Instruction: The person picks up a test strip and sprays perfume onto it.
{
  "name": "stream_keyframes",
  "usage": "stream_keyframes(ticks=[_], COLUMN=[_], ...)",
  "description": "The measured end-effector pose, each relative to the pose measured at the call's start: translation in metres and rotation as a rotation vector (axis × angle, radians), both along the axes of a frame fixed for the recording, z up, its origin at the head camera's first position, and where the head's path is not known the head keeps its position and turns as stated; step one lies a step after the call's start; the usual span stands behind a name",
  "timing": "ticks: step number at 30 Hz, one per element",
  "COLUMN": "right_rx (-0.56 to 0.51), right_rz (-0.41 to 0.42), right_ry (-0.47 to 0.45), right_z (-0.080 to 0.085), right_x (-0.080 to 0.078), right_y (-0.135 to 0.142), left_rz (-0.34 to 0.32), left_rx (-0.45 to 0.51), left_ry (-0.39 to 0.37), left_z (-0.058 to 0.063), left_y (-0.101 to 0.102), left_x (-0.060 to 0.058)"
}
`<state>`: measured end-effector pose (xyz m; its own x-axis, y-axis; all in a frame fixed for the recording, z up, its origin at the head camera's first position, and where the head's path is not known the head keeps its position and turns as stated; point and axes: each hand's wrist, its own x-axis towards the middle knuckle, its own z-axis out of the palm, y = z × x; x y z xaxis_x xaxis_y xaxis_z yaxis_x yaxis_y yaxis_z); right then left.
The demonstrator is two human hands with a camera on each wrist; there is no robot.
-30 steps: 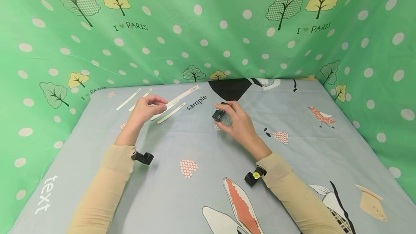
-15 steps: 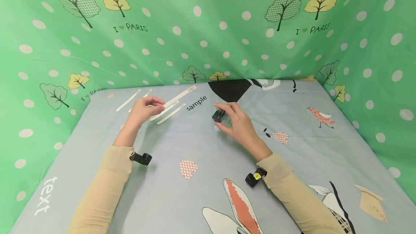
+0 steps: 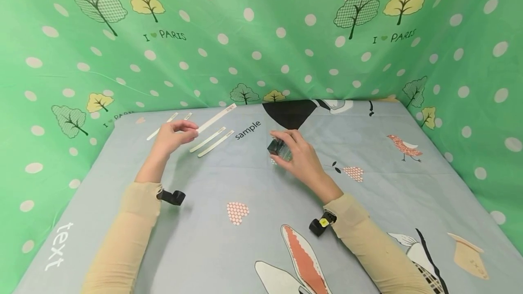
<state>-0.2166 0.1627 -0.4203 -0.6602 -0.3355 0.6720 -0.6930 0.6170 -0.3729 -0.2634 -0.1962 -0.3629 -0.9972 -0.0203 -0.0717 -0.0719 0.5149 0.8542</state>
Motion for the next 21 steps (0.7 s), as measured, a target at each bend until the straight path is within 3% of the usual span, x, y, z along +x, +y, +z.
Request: stream_keyframes(ticks=[11, 21], right_rx=[0.0, 0.004], right_rz=[-0.006, -0.004], right_ry=[-0.01, -0.015], right_z=[-0.002, -0.002], right_x=[0.0, 0.001], right_y=[0.0, 0.001], left_rz=[0.039, 0.08], left_rx=[0.034, 0.034], left_ry=[-0.001, -0.014], left_z=[0.001, -0.01], left_y=[-0.013, -0.024], left_x=[-0.006, -0.009])
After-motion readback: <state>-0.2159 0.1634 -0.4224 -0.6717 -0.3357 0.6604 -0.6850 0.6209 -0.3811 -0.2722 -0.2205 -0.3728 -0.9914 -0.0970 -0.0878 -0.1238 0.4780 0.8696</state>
